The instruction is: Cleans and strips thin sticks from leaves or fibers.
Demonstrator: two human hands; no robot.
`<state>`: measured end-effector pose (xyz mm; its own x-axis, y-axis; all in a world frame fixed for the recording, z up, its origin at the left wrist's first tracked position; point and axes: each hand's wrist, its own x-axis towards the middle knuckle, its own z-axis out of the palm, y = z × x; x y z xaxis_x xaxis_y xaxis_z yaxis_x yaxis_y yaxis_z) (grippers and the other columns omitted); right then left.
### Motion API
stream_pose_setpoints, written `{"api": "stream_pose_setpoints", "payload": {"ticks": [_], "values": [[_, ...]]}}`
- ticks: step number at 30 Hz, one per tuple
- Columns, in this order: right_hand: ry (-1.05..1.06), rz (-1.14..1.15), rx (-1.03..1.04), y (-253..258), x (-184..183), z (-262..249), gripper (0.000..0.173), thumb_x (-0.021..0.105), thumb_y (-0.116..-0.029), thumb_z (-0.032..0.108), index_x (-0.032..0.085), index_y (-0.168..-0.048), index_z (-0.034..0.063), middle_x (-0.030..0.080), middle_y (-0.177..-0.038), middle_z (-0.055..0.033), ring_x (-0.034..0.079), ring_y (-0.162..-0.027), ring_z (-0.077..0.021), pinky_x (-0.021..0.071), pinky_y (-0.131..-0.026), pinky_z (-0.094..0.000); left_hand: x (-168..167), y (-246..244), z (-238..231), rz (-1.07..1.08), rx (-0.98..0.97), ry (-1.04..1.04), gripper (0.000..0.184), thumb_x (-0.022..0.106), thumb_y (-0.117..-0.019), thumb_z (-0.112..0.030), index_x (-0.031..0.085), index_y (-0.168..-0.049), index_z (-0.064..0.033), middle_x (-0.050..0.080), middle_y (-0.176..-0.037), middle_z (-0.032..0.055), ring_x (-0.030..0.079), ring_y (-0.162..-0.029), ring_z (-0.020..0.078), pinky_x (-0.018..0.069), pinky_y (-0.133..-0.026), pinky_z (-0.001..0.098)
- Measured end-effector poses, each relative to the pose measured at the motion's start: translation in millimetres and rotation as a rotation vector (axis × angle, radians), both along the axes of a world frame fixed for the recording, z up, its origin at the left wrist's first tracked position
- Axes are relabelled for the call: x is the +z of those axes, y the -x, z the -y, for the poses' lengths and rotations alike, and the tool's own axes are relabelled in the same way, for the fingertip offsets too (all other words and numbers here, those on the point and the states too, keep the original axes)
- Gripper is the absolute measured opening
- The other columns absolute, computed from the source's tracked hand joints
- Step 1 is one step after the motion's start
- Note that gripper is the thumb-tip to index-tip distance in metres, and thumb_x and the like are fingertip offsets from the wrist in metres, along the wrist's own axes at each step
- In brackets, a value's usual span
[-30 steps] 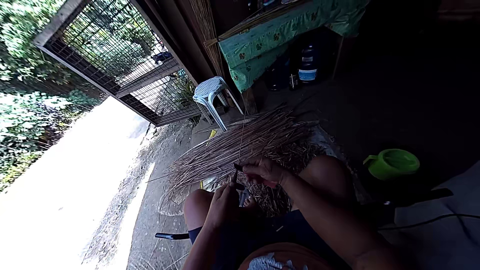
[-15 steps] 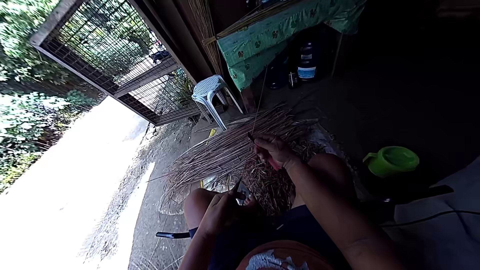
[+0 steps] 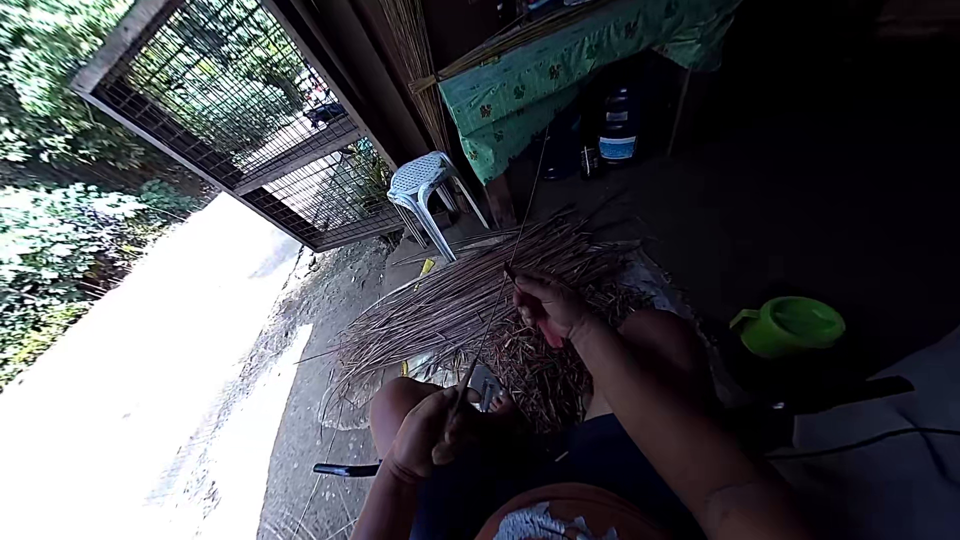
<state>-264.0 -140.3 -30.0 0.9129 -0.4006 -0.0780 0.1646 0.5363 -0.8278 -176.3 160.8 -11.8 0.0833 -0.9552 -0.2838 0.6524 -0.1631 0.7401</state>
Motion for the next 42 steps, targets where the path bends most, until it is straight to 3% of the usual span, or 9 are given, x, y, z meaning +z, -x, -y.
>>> {"api": "stream_pose_setpoints", "payload": {"ticks": [7, 13, 17, 20, 25, 31, 34, 37, 42], "values": [[0.099, 0.036, 0.463, 9.9, -11.3, -47.6, 0.028, 0.054, -0.105, 0.017, 0.064, -0.126, 0.0018, 0.067, -0.075, -0.0019, 0.059, -0.053, -0.007, 0.0506, -0.049, -0.0205, -5.3, -2.2, 8.3, 0.004, 0.062, -0.013, 0.032, 0.049, -0.1066, -0.04, 0.062, -0.107, -0.0115, 0.056, -0.062, -0.0008, 0.055, -0.044, 0.0059, 0.0472, -0.041, 0.0188], [0.064, -0.028, 0.226, 4.0, -2.7, -23.3, 0.023, 0.052, -0.1066, 0.015, 0.066, -0.119, 0.0006, 0.067, -0.073, -0.0034, 0.058, -0.052, -0.0066, 0.0491, -0.048, -0.0188, -3.1, -1.8, 1.1, 0.101, 0.055, -0.025, 0.033, 0.048, -0.1073, -0.039, 0.062, -0.103, -0.0102, 0.054, -0.063, -0.0014, 0.053, -0.044, 0.0057, 0.046, -0.041, 0.0187], [-0.018, -0.046, -0.022, -0.6, 0.3, -3.9, 0.027, 0.049, -0.1089, 0.017, 0.063, -0.128, 0.0033, 0.065, -0.073, -0.0055, 0.057, -0.051, -0.0086, 0.0497, -0.048, -0.0204, -5.6, -3.0, -2.2, 0.239, 0.05, -0.071, 0.034, 0.043, -0.1076, -0.035, 0.064, -0.099, -0.0094, 0.061, -0.069, 0.0012, 0.057, -0.05, 0.0073, 0.0496, -0.047, 0.0211], [0.029, -0.034, 0.12, 2.4, -1.3, -15.0, 0.029, 0.049, -0.1083, 0.018, 0.061, -0.131, 0.003, 0.065, -0.074, -0.0058, 0.058, -0.052, -0.0097, 0.0506, -0.048, -0.0217, -4.0, -1.3, 6.0, 0.352, 0.101, -0.131, 0.034, 0.036, -0.1066, -0.027, 0.063, -0.101, -0.0072, 0.063, -0.075, 0.0026, 0.059, -0.054, 0.0084, 0.0523, -0.05, 0.0222], [0.144, -0.01, 0.488, 9.7, -11.0, -53.5, 0.027, 0.054, -0.105, 0.016, 0.063, -0.126, 0.0012, 0.067, -0.076, -0.0027, 0.059, -0.054, -0.0079, 0.0509, -0.05, -0.022, 1.1, 3.7, 23.8, 0.535, 0.232, -0.223, 0.036, 0.03, -0.1032, -0.024, 0.062, -0.101, -0.0073, 0.056, -0.068, -0.0019, 0.052, -0.051, 0.0057, 0.0452, -0.046, 0.0202], [0.081, -0.067, 0.203, 2.6, -1.6, -27.9, 0.024, 0.053, -0.1067, 0.015, 0.065, -0.121, -0.0009, 0.067, -0.074, -0.0038, 0.058, -0.052, -0.0073, 0.0495, -0.049, -0.0199, 0.1, 6.9, 20.2, 0.692, 0.279, -0.194, 0.033, 0.034, -0.104, -0.026, 0.062, -0.097, -0.0104, 0.048, -0.064, -0.0043, 0.042, -0.047, 0.0043, 0.037, -0.043, 0.0199], [0.031, -0.051, 0.061, -1.6, -1.6, -11.6, 0.03, 0.051, -0.108, 0.016, 0.062, -0.132, 0.0019, 0.066, -0.075, -0.0063, 0.058, -0.052, -0.0094, 0.0507, -0.049, -0.0214, -1.4, 8.2, 16.2, 0.692, 0.263, -0.166, 0.034, 0.035, -0.1041, -0.027, 0.064, -0.101, -0.009, 0.049, -0.064, -0.0041, 0.042, -0.047, 0.0039, 0.0361, -0.043, 0.0195], [0.075, -0.018, 0.239, 4.0, -5.4, -24.9, 0.03, 0.052, -0.1066, 0.017, 0.061, -0.132, 0.0027, 0.066, -0.076, -0.005, 0.059, -0.054, -0.0093, 0.0506, -0.049, -0.0217, -1.5, 7.2, 18.5, 0.749, 0.237, -0.165, 0.033, 0.04, -0.1039, -0.027, 0.061, -0.119, -0.0073, 0.048, -0.068, -0.0038, 0.041, -0.049, 0.0047, 0.0353, -0.043, 0.0194], [0.116, 0.013, 0.353, 8.5, -5.7, -44.3, 0.027, 0.054, -0.1054, 0.017, 0.063, -0.126, 0.0021, 0.067, -0.075, -0.0028, 0.059, -0.053, -0.0079, 0.0502, -0.049, -0.0212, -3.4, 7.1, 20.1, 0.935, 0.254, -0.138, 0.022, 0.055, -0.1035, -0.02, 0.063, -0.117, -0.0062, 0.053, -0.07, -0.0036, 0.043, -0.049, 0.0046, 0.037, -0.044, 0.0208]]}}
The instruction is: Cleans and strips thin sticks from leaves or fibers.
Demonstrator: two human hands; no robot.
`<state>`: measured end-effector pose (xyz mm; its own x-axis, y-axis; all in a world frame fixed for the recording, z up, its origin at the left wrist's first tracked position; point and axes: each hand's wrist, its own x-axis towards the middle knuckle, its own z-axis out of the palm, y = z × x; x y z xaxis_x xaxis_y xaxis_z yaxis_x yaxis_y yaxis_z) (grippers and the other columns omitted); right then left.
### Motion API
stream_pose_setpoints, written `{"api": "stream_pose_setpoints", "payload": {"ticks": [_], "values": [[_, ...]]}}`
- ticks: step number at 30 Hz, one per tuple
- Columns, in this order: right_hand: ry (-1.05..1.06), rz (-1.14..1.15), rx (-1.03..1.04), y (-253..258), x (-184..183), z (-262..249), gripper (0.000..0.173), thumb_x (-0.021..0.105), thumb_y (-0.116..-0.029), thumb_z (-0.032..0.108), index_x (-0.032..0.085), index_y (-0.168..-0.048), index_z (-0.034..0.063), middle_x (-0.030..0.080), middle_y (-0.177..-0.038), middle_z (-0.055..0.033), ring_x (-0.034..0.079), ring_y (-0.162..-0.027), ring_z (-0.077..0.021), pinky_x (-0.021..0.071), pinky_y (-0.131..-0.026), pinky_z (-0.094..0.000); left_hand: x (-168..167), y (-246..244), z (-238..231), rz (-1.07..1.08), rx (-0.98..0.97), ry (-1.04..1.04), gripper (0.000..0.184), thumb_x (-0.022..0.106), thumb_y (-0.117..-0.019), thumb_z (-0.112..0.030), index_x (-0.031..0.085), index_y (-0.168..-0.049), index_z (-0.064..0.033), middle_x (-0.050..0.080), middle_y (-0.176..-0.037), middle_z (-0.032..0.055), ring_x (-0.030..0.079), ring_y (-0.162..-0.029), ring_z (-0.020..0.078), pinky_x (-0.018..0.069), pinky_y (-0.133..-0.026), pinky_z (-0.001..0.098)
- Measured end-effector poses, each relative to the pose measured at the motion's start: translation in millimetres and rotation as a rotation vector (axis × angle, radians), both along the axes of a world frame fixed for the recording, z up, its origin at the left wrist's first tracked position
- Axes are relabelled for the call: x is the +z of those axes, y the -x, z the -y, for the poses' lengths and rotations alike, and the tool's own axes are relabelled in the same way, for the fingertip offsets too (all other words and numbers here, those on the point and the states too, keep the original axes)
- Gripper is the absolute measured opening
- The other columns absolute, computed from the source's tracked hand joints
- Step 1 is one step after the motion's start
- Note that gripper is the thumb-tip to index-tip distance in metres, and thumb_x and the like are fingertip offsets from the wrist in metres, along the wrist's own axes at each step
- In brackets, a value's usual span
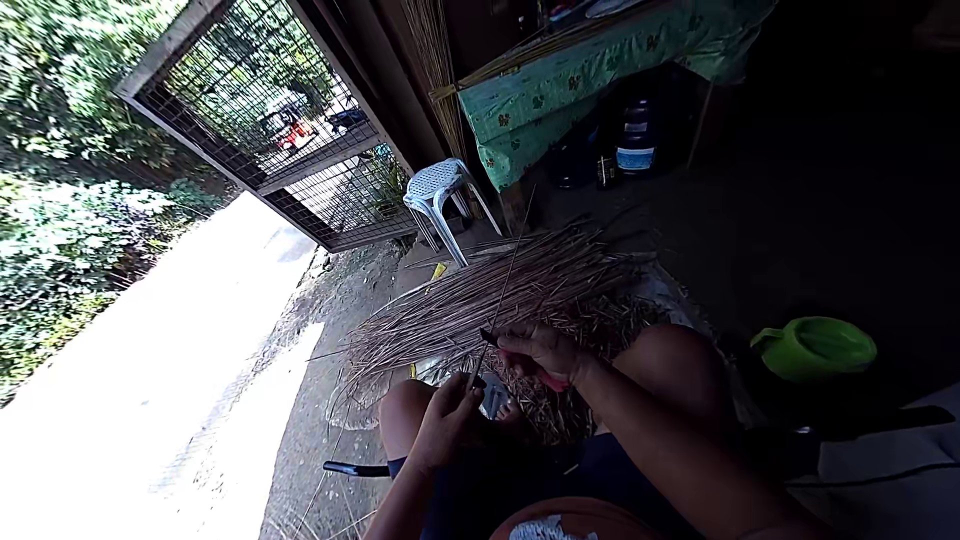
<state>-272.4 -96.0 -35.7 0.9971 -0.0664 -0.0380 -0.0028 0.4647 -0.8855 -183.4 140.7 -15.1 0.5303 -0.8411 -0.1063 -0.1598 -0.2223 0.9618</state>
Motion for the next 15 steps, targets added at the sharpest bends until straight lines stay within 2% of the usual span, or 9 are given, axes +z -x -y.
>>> {"api": "stream_pose_setpoints", "payload": {"ticks": [2, 4, 7, 10, 12, 15], "values": [[-0.037, -0.018, -0.125, -2.3, 4.8, 15.3, 0.027, 0.051, -0.1069, 0.016, 0.063, -0.126, 0.001, 0.066, -0.075, -0.0038, 0.058, -0.053, -0.0081, 0.0503, -0.048, -0.0208, -2.6, -0.1, -5.8, 0.076, -0.012, 0.009, 0.021, 0.055, -0.1032, -0.019, 0.065, -0.115, -0.005, 0.057, -0.072, -0.0034, 0.046, -0.052, 0.0045, 0.0397, -0.047, 0.0208], [-0.087, -0.052, -0.27, -4.2, 9.8, 34.2, 0.024, 0.049, -0.1081, 0.015, 0.064, -0.12, 0.0008, 0.066, -0.073, -0.0052, 0.058, -0.051, -0.0083, 0.0503, -0.048, -0.0209, -4.1, -0.5, -13.8, 0.177, -0.027, -0.008, 0.023, 0.055, -0.1027, -0.018, 0.068, -0.116, -0.0046, 0.061, -0.076, -0.0038, 0.051, -0.056, 0.0032, 0.0437, -0.051, 0.0201], [-0.173, -0.066, -0.496, -6.5, 15.0, 56.7, 0.024, 0.046, -0.1098, 0.017, 0.063, -0.12, 0.0029, 0.064, -0.072, -0.0055, 0.056, -0.05, -0.0086, 0.0498, -0.048, -0.021, -8.5, -3.9, -28.4, 0.366, -0.038, -0.041, 0.027, 0.055, -0.1027, -0.019, 0.07, -0.12, -0.0049, 0.069, -0.088, -0.0021, 0.062, -0.071, 0.0025, 0.0537, -0.068, 0.0213], [-0.256, -0.073, -0.701, -12.6, 12.5, 64.6, 0.027, 0.046, -0.1105, 0.022, 0.061, -0.127, 0.0057, 0.064, -0.073, -0.0064, 0.056, -0.05, -0.0109, 0.05, -0.046, -0.0233, -11.8, -8.0, -39.3, 0.56, -0.045, -0.083, 0.033, 0.053, -0.1038, -0.024, 0.07, -0.125, -0.0049, 0.072, -0.103, 0.0031, 0.067, -0.092, 0.0066, 0.0561, -0.088, 0.0278], [-0.236, -0.064, -0.652, -14.5, 8.3, 57.2, 0.026, 0.044, -0.111, 0.022, 0.059, -0.126, 0.0065, 0.064, -0.075, -0.0064, 0.057, -0.051, -0.0113, 0.0505, -0.047, -0.0234, -9.5, -7.2, -39.4, 0.643, -0.035, -0.123, 0.035, 0.053, -0.1033, -0.023, 0.068, -0.13, -0.0057, 0.073, -0.104, 0.0049, 0.068, -0.093, 0.0086, 0.0555, -0.09, 0.0304], [-0.113, -0.071, -0.346, -10.6, 2.3, 29.6, 0.028, 0.045, -0.1096, 0.017, 0.059, -0.129, 0.0024, 0.065, -0.076, -0.0058, 0.058, -0.053, -0.0111, 0.0506, -0.049, -0.0238, -4.1, -5.2, -31.8, 0.705, 0.001, -0.181, 0.035, 0.054, -0.1017, -0.02, 0.067, -0.131, -0.0059, 0.073, -0.101, 0.0071, 0.068, -0.089, 0.0121, 0.0562, -0.088, 0.0329]]}}
